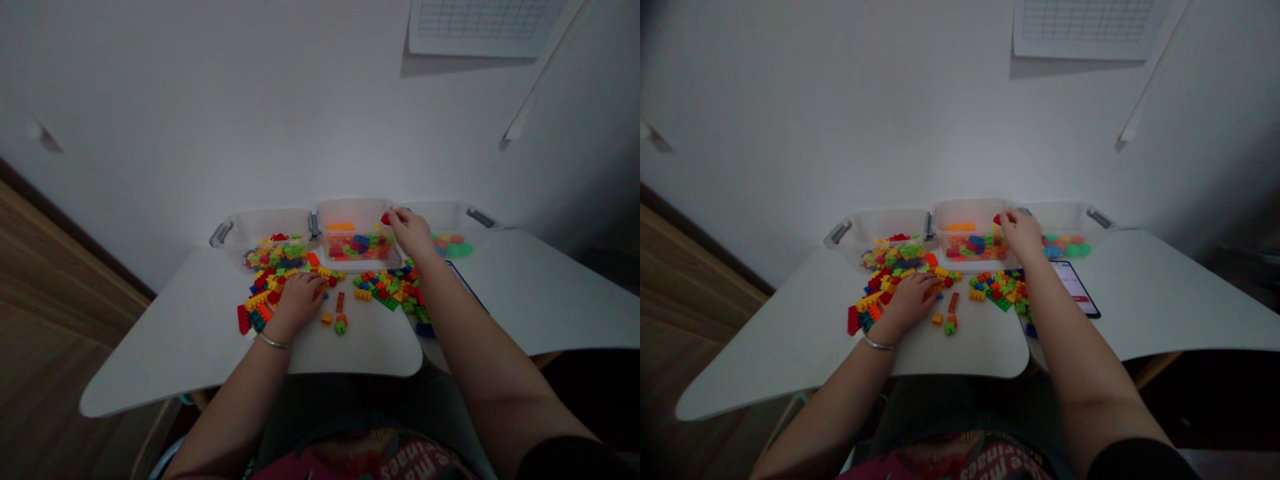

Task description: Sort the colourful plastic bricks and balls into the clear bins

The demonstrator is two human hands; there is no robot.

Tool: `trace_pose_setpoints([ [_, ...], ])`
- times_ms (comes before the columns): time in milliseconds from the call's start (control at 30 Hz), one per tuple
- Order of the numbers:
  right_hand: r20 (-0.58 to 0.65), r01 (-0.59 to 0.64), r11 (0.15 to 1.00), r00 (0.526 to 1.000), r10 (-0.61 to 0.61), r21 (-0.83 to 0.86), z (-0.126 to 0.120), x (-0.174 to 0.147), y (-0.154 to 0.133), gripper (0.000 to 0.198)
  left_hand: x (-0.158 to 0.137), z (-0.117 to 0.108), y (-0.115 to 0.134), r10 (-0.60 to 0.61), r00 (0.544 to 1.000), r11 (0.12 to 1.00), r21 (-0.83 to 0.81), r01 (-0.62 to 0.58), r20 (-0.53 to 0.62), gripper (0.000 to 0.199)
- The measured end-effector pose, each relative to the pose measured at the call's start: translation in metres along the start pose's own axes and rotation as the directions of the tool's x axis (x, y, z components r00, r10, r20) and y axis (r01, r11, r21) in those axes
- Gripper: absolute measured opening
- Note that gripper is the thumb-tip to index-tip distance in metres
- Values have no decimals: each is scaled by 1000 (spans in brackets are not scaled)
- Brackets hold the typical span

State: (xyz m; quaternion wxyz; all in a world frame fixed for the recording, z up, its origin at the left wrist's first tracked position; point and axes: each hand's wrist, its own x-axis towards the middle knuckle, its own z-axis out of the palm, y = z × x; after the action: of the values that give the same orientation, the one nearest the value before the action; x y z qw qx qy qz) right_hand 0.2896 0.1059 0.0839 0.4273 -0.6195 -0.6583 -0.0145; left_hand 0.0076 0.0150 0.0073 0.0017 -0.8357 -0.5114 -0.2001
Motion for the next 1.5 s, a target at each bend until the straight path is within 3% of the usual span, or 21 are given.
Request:
trace_pose_setpoints([
  [67,102,3,990,995,11,-139,6,4,3,38,-1,0,0,-1,1000,1000,-1,1,0,32],
  [167,155,70,960,987,-28,-271,14,3,5,40,-1,0,0,-3,1000,1000,-9,3,0,31],
  [467,143,200,967,974,-178,-158,14,-4,10,42,0,-2,2,-7,1000,1000,-7,7,10,32],
  [567,70,166,985,983,-169,36,13,-3,13,44,0,-2,2,-7,1000,1000,-5,7,5,32],
  [667,-77,106,972,993,-92,208,10,-8,12,45,1,-1,2,-9,1000,1000,-9,9,6,32],
  [800,-306,148,952,950,-61,269,2,-31,-1,37,3,0,5,-5,1000,1000,-14,5,9,31],
  [867,-332,155,942,942,-50,297,0,-48,-11,34,4,-1,6,-3,1000,1000,-11,3,12,31],
  [967,-206,158,938,974,-96,310,3,-73,-26,31,6,-1,9,-12,1000,1000,-9,12,17,31],
  [1067,-25,268,929,962,-271,256,14,-96,-32,28,8,-2,11,-21,1000,1000,-5,21,15,31],
  [1200,195,411,900,880,-433,147,29,-115,-30,27,10,0,11,-11,1000,1000,-1,11,4,32],
  [1300,344,510,852,784,-517,120,35,-121,-27,29,10,3,9,-6,1000,1000,-3,6,0,31],
  [1367,396,554,821,729,-558,137,36,-123,-26,30,9,3,9,-8,1000,1000,-5,8,-1,31],
  [1500,433,595,787,673,-600,166,39,-125,-24,28,9,3,10,-8,1000,1000,-14,8,-10,31],
])
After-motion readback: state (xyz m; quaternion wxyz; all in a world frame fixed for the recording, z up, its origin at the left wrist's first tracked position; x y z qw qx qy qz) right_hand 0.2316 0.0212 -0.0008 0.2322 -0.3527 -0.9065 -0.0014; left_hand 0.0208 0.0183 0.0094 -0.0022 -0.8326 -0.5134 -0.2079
